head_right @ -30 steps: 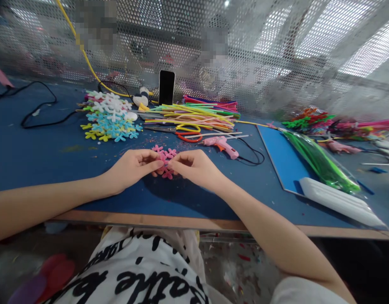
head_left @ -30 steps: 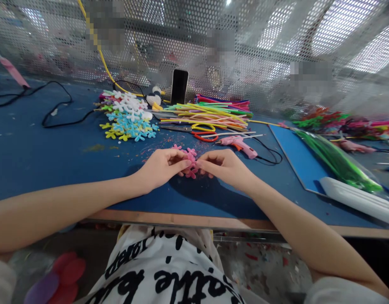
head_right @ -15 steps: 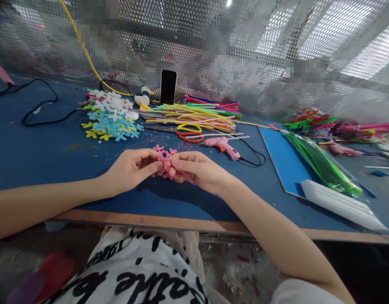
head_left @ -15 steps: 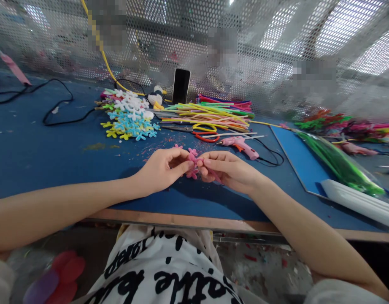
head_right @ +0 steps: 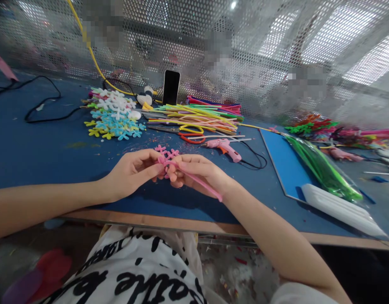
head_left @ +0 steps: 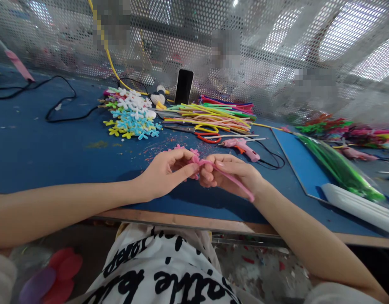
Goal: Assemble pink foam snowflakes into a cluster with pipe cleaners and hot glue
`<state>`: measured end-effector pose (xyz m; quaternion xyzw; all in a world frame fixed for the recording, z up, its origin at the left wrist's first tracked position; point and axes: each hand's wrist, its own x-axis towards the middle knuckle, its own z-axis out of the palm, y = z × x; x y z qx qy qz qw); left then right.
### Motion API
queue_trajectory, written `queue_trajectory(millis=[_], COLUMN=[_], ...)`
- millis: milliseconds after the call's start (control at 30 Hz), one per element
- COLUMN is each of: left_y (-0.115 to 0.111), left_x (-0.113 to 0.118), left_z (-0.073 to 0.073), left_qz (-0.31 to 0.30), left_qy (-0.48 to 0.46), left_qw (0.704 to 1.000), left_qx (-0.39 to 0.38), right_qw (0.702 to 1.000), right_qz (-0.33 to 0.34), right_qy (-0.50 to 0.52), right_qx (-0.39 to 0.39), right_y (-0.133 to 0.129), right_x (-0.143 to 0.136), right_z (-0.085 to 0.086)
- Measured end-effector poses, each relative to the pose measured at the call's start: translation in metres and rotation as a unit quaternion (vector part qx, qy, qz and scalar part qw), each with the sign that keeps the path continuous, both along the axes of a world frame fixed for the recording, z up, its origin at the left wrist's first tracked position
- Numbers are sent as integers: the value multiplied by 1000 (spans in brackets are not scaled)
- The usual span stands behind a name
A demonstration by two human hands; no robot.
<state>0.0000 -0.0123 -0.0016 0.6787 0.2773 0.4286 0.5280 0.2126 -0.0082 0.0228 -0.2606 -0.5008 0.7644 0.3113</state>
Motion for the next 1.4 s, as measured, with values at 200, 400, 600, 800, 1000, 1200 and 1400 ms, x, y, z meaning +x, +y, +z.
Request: queue_trajectory(millis=[200,400,600,800,1000,1200,1400], left_y=[1,1,-3,-3,-4,-2,1], left_x=[-1,0,4,4,1,1,-2], left_z=[0,0,2,5,9,10,8], left_qz=[-5,-23,-48,-91,-93,-52,16], left_qy=[-8,-7,-22,-35,-30,0,66], left_qw=[1000,999,996,990,989,995,997], left_qx=[-23,-35,-71,-99,-109,-80,27], right_qw=[998,996,970,904,787,678,584], right_qz=[-64,-55,-127,-162,-180,-203,-192], right_qy=[-23,-22,-38,-104,-155,-215,-250], right_qx=[17,67,204,383,569,673,748], right_y=[1,4,2,0,-2,-5,-2], right_x=[0,-1,-9,-5,4,5,6], right_z=[-8,-16,-14,-10,-9,-5,-6])
